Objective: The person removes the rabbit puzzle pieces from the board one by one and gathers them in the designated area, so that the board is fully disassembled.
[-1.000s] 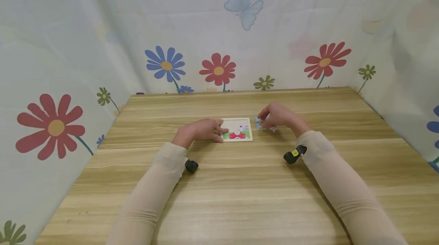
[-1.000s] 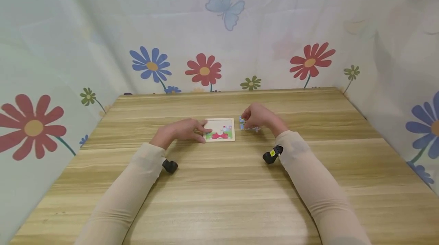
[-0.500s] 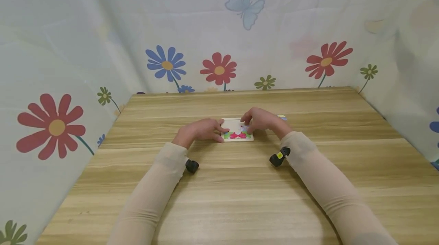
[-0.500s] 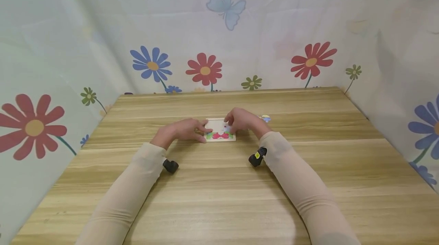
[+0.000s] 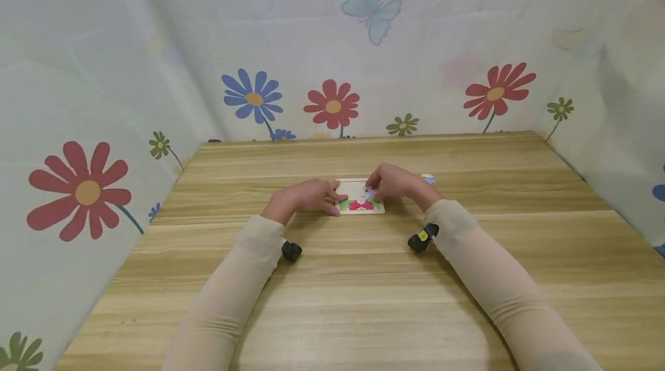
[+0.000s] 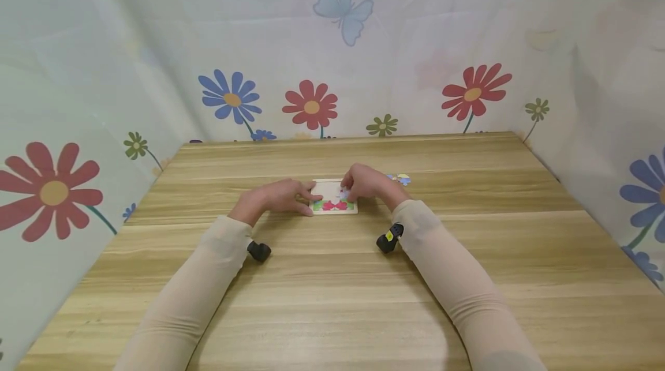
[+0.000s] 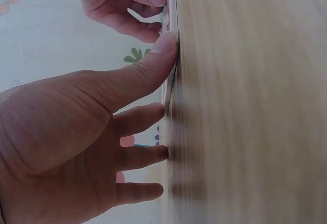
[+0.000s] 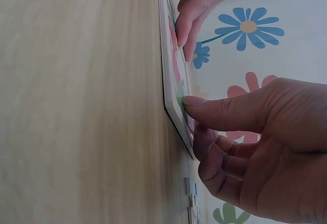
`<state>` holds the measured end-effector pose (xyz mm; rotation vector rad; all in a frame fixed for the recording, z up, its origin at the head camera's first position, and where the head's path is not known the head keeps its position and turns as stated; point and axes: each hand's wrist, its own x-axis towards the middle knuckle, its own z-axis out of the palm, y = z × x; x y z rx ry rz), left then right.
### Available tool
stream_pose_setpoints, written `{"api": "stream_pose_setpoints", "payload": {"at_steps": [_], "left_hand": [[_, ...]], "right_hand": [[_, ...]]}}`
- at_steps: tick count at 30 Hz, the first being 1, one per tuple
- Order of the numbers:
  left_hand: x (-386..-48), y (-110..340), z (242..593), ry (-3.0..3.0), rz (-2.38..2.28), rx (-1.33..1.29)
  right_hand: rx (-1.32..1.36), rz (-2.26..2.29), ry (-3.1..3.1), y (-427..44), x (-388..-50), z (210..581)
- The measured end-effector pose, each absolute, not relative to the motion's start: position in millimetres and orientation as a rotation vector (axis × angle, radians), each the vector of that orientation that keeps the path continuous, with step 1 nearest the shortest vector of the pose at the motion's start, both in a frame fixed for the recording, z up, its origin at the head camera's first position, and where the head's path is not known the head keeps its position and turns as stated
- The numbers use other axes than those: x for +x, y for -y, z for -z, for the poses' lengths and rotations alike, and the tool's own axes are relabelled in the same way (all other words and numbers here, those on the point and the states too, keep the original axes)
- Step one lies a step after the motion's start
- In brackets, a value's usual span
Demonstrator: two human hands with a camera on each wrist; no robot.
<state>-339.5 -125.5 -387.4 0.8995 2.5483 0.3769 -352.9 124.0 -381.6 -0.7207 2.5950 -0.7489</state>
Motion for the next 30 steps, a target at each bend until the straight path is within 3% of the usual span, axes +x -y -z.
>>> {"api": "stream_pose_setpoints", "payload": {"at_steps": [30], "left_hand": [[-339.0, 123.8, 386.1, -2.542, -0.374, 0.899]], "right_hand": [[-0.632, 0.940, -2.583, -128.2, -353.8, 382.0]]}}
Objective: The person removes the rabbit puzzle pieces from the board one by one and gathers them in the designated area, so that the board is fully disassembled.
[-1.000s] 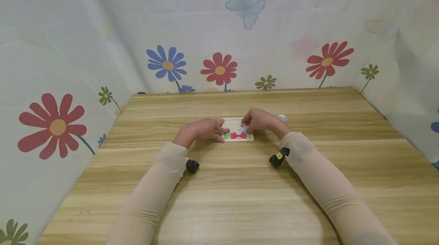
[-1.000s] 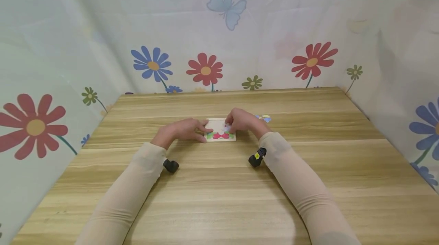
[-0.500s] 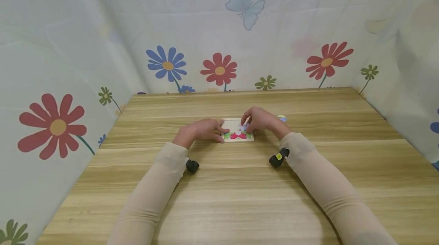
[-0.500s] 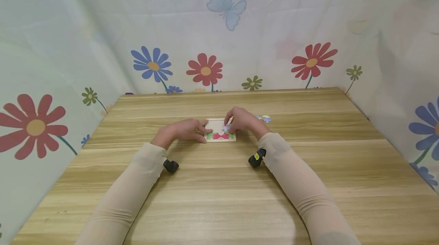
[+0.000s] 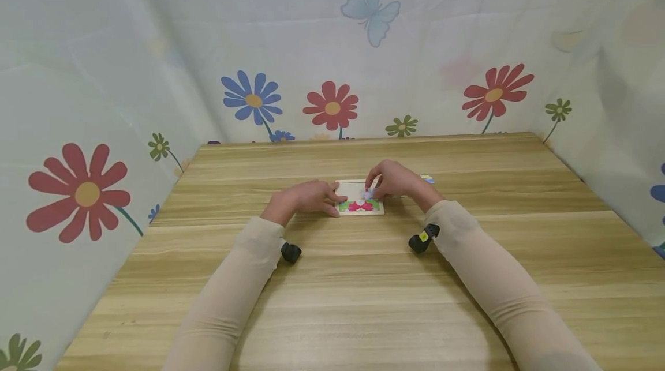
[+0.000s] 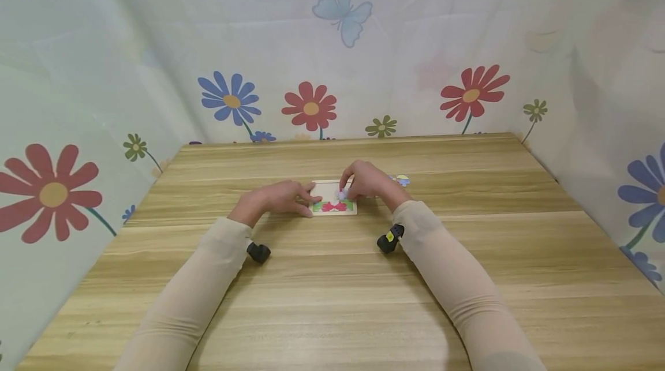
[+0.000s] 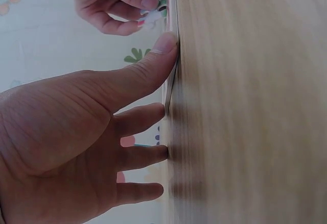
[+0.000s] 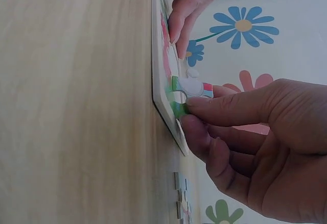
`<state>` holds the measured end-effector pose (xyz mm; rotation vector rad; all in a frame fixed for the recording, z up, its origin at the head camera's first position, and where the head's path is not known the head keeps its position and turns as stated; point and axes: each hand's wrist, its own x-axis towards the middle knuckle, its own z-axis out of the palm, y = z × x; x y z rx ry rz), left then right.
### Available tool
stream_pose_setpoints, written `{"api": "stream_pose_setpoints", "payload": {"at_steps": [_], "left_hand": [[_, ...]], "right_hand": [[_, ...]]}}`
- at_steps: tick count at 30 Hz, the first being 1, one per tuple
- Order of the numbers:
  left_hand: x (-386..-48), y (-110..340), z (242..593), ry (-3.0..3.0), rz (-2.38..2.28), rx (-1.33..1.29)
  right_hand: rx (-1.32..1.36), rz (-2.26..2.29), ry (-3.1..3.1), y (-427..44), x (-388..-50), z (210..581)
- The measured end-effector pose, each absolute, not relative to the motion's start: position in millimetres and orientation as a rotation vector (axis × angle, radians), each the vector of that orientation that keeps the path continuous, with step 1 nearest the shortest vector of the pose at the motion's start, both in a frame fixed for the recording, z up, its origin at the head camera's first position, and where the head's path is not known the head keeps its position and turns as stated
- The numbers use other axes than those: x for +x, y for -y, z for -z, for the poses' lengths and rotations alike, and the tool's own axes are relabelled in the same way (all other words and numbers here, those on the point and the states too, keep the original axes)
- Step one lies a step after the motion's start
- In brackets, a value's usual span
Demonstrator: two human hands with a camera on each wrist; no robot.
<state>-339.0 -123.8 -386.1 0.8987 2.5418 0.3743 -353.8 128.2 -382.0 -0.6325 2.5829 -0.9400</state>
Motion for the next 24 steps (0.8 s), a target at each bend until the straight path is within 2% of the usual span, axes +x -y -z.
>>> {"api": "stream_pose_setpoints", "payload": {"at_steps": [24], "left_hand": [[-337.1, 124.5, 386.9, -2.542, -0.415, 0.852]], "right_hand": [[-0.557, 0.994, -2.545, -136.2, -352.6, 375.4]]}}
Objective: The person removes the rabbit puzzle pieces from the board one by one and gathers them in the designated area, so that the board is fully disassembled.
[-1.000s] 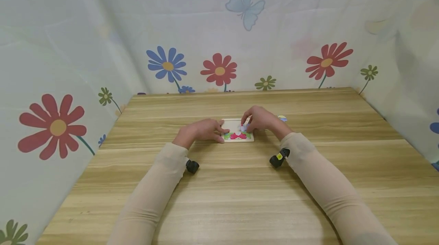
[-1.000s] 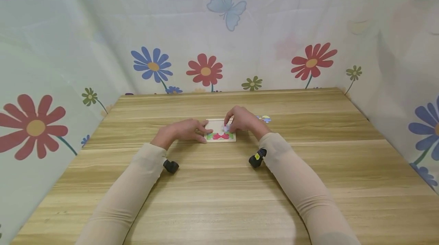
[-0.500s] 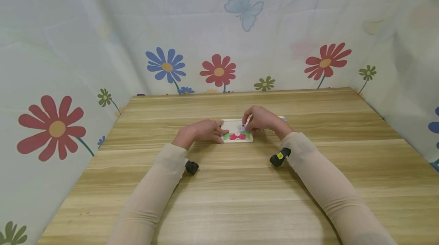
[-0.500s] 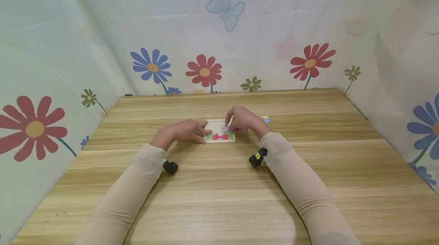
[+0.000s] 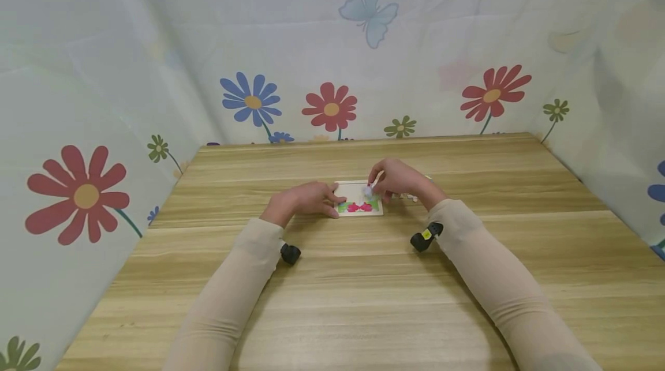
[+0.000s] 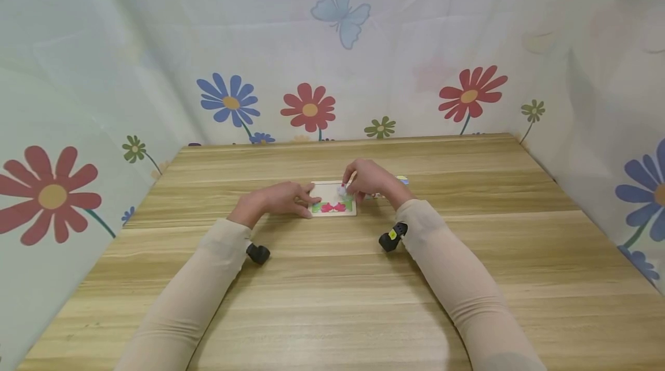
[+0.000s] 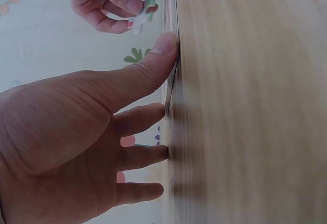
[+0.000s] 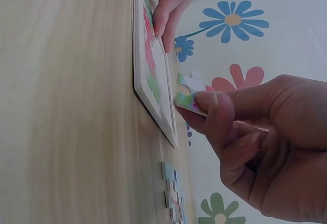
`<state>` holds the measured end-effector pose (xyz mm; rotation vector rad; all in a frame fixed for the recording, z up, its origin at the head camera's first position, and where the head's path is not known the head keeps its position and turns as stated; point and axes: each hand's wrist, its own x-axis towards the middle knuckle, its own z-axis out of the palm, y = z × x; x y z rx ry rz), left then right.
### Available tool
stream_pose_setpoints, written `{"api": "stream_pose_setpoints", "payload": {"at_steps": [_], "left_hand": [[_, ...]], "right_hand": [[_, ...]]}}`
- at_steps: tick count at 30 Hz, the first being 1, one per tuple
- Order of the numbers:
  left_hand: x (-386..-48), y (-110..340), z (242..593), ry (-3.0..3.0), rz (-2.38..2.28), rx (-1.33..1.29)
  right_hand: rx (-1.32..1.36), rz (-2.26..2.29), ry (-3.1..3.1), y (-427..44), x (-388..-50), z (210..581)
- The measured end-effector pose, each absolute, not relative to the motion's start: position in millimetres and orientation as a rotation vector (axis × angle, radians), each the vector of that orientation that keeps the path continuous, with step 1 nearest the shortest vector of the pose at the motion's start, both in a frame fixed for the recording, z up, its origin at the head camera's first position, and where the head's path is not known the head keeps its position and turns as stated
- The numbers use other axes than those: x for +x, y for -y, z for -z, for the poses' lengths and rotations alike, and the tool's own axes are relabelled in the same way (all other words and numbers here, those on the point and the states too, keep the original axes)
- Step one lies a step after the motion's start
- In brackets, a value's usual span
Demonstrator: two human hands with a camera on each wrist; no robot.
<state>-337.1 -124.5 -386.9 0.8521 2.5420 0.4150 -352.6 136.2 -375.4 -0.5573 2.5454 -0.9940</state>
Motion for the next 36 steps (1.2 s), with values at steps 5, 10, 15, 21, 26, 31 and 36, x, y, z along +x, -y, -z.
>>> {"api": "stream_pose_setpoints", "payload": {"at_steps": [5, 10, 15, 21, 26, 31, 36], "left_hand": [[-338, 125, 386, -2.541, -0.421, 0.867], [-338, 124, 386, -2.542, -0.430, 0.877], [-338, 124, 387, -2.548, -0.427, 0.870], [-337, 124, 387, -2.550, -0.436, 0.876], [-338, 124, 388, -2.548, -0.425, 0.889], [-339, 124, 389, -2.550, -0.419, 0.890], [-339, 126, 389, -2.557, -0.416, 0.875]], "right_hand": [[-0.554, 1.061, -2.532, -146, -355, 374], [-0.568, 1.147, -2.521, -156, -355, 372], [-0.589, 1.171, -2.537, -167, -356, 371], [-0.580, 1.183, -2.553, -184, -356, 370], [-0.547, 1.171, -2.577, -200, -354, 370], [-0.496, 1.149, -2.606, -216, -352, 369], [-0.488, 1.143, -2.627, -231, -351, 370]]}}
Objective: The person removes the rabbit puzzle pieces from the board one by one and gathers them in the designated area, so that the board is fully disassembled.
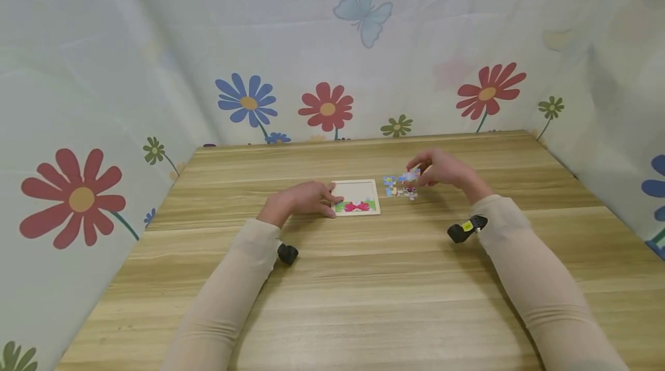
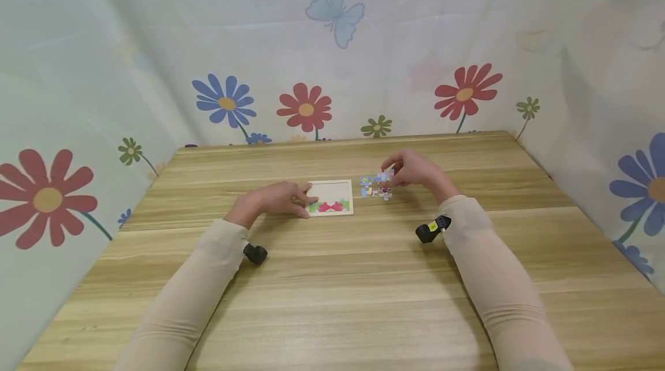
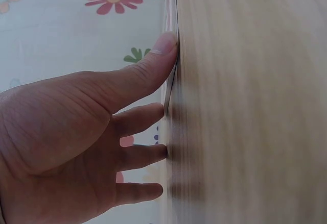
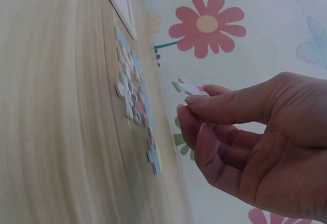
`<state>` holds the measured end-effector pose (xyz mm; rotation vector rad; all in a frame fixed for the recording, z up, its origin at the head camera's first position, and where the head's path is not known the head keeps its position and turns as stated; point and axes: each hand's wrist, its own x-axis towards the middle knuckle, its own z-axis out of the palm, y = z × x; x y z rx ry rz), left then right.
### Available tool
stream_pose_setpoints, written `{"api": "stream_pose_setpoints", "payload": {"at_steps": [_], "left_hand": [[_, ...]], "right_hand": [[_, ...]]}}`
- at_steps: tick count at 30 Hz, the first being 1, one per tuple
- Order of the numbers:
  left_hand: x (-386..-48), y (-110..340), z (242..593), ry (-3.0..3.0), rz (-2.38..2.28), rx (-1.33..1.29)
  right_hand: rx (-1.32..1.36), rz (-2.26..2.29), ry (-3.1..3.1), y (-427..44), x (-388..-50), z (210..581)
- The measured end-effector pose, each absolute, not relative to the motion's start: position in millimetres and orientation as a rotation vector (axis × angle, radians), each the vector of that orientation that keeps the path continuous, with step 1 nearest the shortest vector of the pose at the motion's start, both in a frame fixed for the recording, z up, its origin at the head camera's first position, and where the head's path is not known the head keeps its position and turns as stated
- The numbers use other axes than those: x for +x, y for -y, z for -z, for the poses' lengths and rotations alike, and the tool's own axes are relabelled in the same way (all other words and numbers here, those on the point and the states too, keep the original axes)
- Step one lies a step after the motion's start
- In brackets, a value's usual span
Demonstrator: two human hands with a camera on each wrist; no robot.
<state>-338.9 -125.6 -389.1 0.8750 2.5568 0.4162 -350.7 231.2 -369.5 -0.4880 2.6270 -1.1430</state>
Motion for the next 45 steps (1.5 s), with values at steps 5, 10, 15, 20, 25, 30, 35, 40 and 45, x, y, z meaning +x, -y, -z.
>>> {"api": "stream_pose_setpoints", "payload": {"at_steps": [5, 10, 15, 20, 25, 30, 35, 40, 45], "left_hand": [[-338, 126, 390, -2.549, -0.431, 0.876], [-338, 126, 393, -2.546, -0.442, 0.877], [-337, 127, 392, -2.551, -0.442, 0.865], [-336, 128, 390, -2.567, -0.434, 0.839], [-337, 129, 391, -2.572, -0.426, 0.847], [-336, 129, 391, -2.571, -0.429, 0.855], [-337, 130, 392, -2.576, -0.425, 0.858], [-339, 129, 393, -2.569, -0.427, 0.872], [-341, 127, 394, -2.569, -0.420, 0.880]], "right_hand": [[-0.452, 1.134, -2.623, -243, -348, 370], [-0.423, 1.113, -2.613, -250, -346, 373], [-0.399, 1.071, -2.593, -254, -348, 376], [-0.389, 0.996, -2.575, -253, -349, 378], [-0.406, 0.946, -2.587, -252, -352, 383], [-0.423, 0.933, -2.590, -251, -353, 386], [-0.409, 0.915, -2.597, -250, -352, 385], [-0.389, 0.894, -2.614, -250, -350, 385], [-0.380, 0.877, -2.632, -250, -349, 386]]}}
